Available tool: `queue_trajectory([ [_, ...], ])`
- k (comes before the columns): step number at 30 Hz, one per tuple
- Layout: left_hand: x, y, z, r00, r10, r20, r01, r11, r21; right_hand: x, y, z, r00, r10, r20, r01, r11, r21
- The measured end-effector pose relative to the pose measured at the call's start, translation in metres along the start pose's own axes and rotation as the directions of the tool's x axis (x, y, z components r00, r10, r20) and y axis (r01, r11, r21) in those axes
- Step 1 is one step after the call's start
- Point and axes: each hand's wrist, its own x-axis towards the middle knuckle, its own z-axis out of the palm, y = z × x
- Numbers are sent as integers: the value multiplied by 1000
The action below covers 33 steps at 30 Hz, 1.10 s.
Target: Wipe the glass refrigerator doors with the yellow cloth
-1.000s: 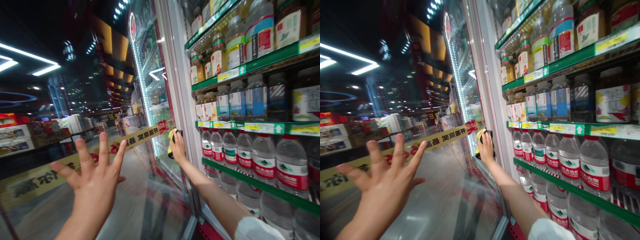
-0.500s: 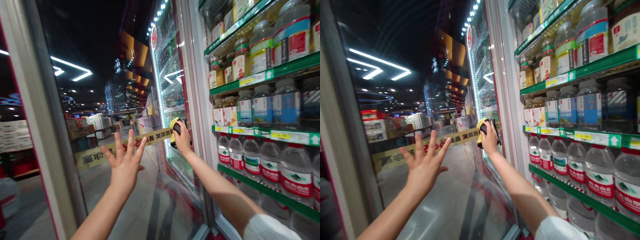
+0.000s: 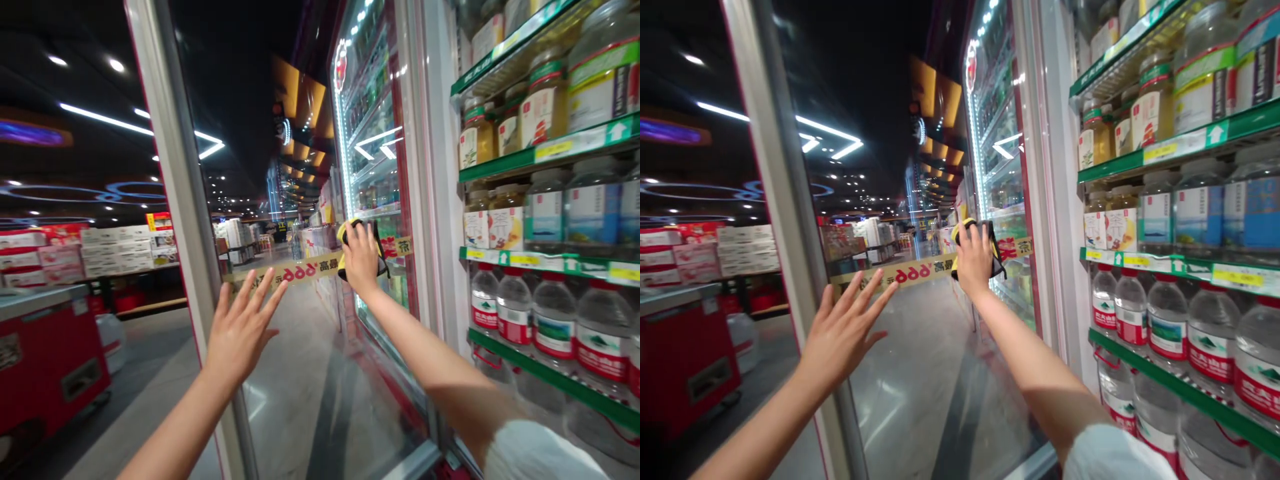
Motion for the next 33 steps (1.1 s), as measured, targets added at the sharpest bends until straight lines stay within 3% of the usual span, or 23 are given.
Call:
queue_trajectory([
  [2, -10, -9, -4, 999, -21, -27, 21, 1000, 11, -15, -18, 4, 988, -131, 87, 130, 991, 13],
  [4, -16, -15, -8, 999, -38, -39, 38, 999, 17, -35, -24, 1, 938, -296, 178, 286, 955, 80],
  [6, -17, -19, -13, 998, -57, -36, 57, 998, 18, -44, -21, -4, 908, -378, 179, 351, 922, 166],
  [9, -17, -21, -16, 998, -61, -18, 62, 998, 32, -22, -24, -1, 959, -281, 25, 268, 935, 233],
  [11, -16, -22, -15, 999, -51, -15, 52, 998, 47, 0, -39, 8, 981, -181, -63, 191, 951, 241],
  [14, -19, -26, -12, 1000, -11, -2, 11, 998, 67, 5, -68, 19, 976, -214, -33, 215, 945, 246],
  [16, -24, -31, -12, 1000, 12, 3, -12, 996, 87, -13, -74, 18, 920, -385, 76, 353, 896, 268],
  [19, -35, -38, -19, 1000, -5, -3, 6, 993, 115, -40, -65, 7, 741, -625, 246, 552, 776, 305],
  [20, -39, -40, -22, 1000, -16, -2, 16, 993, 116, -41, -61, 4, 716, -644, 271, 573, 763, 300],
  [21, -42, -41, -24, 1000, -23, 3, 22, 994, 111, -39, -60, 3, 728, -629, 272, 565, 775, 282],
  [25, -48, -43, -27, 999, -29, 21, 27, 997, 76, -15, -89, 17, 907, -404, 121, 379, 906, 189],
  [27, -49, -45, -23, 1000, -25, 10, 25, 998, 53, -18, -109, 27, 920, -382, 88, 364, 915, 172],
  [29, -52, -49, -19, 1000, -22, -11, 23, 1000, 18, -35, -119, 32, 848, -517, 120, 490, 850, 196],
  [32, -57, -57, -15, 999, -23, -27, 22, 999, -36, -58, -113, 29, 645, -745, 172, 693, 664, 280],
  [33, -59, -58, -14, 1000, -19, -23, 18, 999, -50, -58, -111, 27, 618, -766, 177, 708, 641, 297],
])
